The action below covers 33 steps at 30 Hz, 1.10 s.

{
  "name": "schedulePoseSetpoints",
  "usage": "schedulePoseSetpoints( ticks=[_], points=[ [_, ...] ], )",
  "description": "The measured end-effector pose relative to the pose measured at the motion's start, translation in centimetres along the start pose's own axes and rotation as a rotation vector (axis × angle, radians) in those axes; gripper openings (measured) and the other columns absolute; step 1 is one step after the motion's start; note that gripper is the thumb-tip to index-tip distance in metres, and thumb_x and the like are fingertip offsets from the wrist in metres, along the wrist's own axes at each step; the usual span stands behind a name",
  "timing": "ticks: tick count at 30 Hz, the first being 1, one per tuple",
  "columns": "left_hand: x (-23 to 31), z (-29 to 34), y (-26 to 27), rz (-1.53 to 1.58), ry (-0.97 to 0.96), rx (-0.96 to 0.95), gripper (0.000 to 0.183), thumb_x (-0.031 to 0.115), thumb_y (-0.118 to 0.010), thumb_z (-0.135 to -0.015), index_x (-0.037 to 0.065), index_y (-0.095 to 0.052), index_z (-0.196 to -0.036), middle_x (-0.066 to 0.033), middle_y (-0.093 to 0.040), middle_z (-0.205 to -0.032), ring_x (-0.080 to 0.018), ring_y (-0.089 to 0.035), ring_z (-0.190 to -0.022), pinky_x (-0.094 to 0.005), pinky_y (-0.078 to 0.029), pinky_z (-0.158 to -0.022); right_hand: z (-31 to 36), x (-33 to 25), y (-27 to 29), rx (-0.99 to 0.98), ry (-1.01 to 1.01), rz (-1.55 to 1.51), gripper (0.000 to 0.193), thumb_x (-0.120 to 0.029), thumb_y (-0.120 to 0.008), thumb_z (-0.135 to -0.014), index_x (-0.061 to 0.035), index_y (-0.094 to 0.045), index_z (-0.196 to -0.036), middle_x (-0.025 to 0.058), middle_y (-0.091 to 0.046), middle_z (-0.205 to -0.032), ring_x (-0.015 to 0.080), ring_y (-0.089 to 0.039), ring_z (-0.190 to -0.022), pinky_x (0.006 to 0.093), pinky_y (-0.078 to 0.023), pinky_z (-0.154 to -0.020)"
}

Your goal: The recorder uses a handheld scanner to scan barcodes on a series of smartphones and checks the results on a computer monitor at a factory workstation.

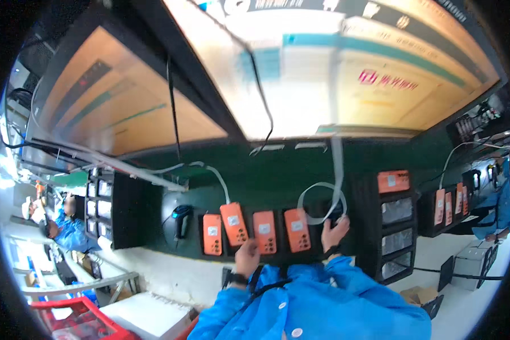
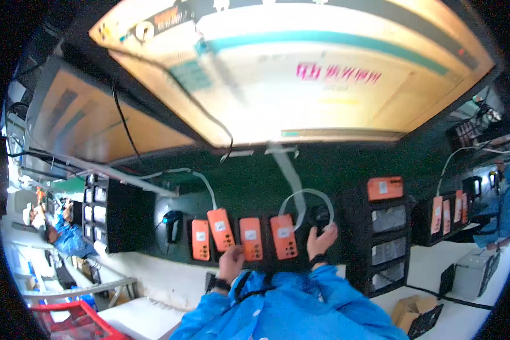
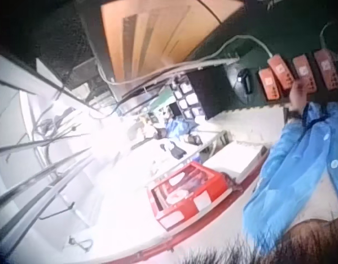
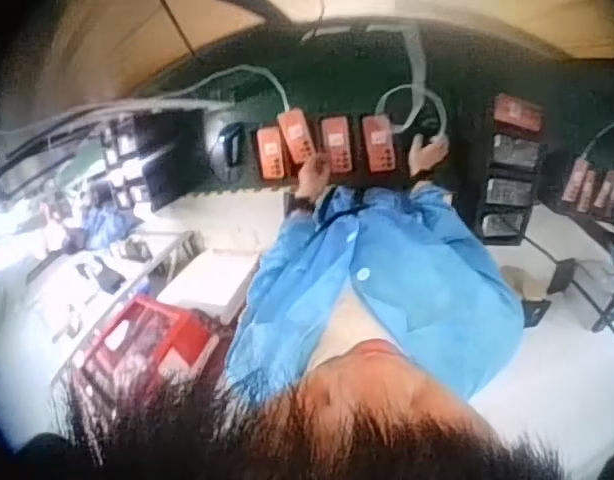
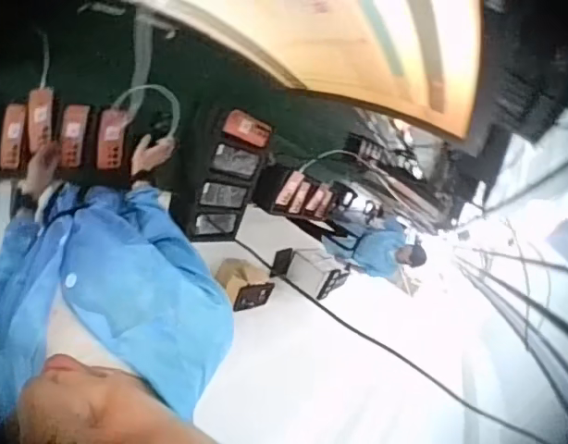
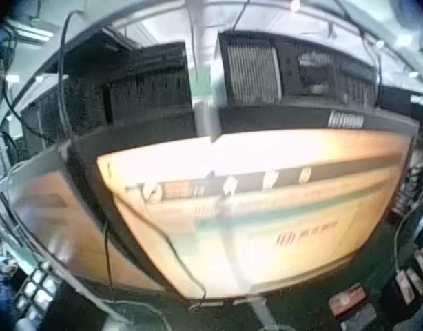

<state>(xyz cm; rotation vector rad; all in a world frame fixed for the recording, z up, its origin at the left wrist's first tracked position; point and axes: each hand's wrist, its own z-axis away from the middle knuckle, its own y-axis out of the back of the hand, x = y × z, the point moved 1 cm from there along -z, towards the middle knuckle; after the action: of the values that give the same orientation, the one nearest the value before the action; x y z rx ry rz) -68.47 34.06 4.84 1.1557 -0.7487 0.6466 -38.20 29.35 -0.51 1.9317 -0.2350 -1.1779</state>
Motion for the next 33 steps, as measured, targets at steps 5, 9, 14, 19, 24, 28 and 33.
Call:
schedulePoseSetpoints(
  ticks=[5, 9, 14, 19, 24, 28, 33],
  points=[
    [-2.0, -1.0, -3.6, -0.241, -0.194, -0.189, 0.065, 0.016, -0.061, -0.075, 0.011, -0.038, -0.135, -0.0194, -0.044, -0.135, -0.0389, -0.063, -0.085, -0.047, -0.052, -0.073, -1.6, 4.5, -1.0, -0.338, -0.132, -0.223, 0.043, -0.016, -0.071, -0.071, 0.0001, -0.042, -0.099, 0.012, -0.049, -0.079, 0.0333, -0.054, -0.077, 0.0437, -0.042, -0.071],
    [-2.1, -0.9, -5.0, -0.371, -0.163, -0.336, 0.076, 0.02, -0.062, -0.072, 0.009, -0.03, -0.14, -0.0201, -0.031, -0.144, -0.038, -0.062, -0.09, -0.0445, -0.053, -0.073, -2.9, 2.7, 0.3, -0.573, -0.436, -0.624, 0.037, -0.006, -0.066, -0.071, -0.0024, -0.045, -0.101, 0.0066, -0.052, -0.076, 0.0187, -0.053, -0.057, 0.032, -0.044, -0.053],
    [-1.9, -1.4, -3.8, -0.193, -0.25, -0.37, 0.078, 0.023, -0.066, -0.071, 0.007, -0.032, -0.139, -0.0192, -0.026, -0.147, -0.0376, -0.058, -0.103, -0.0433, -0.049, -0.084, 3.0, -5.0, 2.5, -0.733, -0.396, -0.961, 0.035, 0.004, -0.059, -0.07, -0.0037, -0.046, -0.101, 0.0048, -0.052, -0.078, 0.0125, -0.051, -0.056, 0.0263, -0.041, -0.047],
    [-4.1, -0.9, -1.4, -0.039, -0.033, -0.298, 0.069, 0.015, -0.062, -0.077, 0.009, -0.033, -0.139, -0.0201, -0.052, -0.126, -0.0378, -0.054, -0.109, -0.0443, -0.046, -0.088, 10.0, -10.6, 1.2, -0.937, -0.479, -0.922, 0.036, 0.004, -0.056, -0.074, -0.0046, -0.045, -0.107, 0.0064, -0.054, -0.072, 0.0155, -0.054, -0.057, 0.0292, -0.043, -0.049],
    [-5.2, -0.4, 0.0, 0.143, 0.013, -0.374, 0.068, 0.014, -0.062, -0.078, 0.011, -0.033, -0.139, -0.0187, -0.054, -0.125, -0.0379, -0.056, -0.105, -0.045, -0.047, -0.087, 11.5, -11.6, 0.6, -0.948, -0.537, -0.947, 0.032, 0.004, -0.055, -0.076, -0.0061, -0.046, -0.105, 0.0062, -0.054, -0.077, 0.0165, -0.055, -0.058, 0.0292, -0.043, -0.049],
    [-5.5, -0.5, -0.4, 0.164, -0.086, -0.33, 0.067, 0.015, -0.062, -0.079, 0.012, -0.033, -0.139, -0.019, -0.054, -0.124, -0.0386, -0.057, -0.103, -0.0456, -0.047, -0.085, 11.2, -11.0, 0.3, -1.002, -0.661, -0.933, 0.027, 0.005, -0.052, -0.077, -0.0067, -0.047, -0.1, 0.0063, -0.055, -0.079, 0.017, -0.056, -0.056, 0.029, -0.045, -0.048],
    [-5.8, -1.0, -2.5, 0.136, -0.152, -0.235, 0.058, 0.023, -0.065, -0.081, 0.005, -0.04, -0.13, -0.0231, -0.051, -0.127, -0.0414, -0.055, -0.106, -0.0424, -0.047, -0.089, 9.0, -8.2, 1.1, -0.922, -0.588, -0.934, 0.023, 0.003, -0.055, -0.077, -0.0053, -0.05, -0.098, 0.0055, -0.058, -0.077, 0.0157, -0.057, -0.057, 0.0287, -0.046, -0.05]
  ],
)
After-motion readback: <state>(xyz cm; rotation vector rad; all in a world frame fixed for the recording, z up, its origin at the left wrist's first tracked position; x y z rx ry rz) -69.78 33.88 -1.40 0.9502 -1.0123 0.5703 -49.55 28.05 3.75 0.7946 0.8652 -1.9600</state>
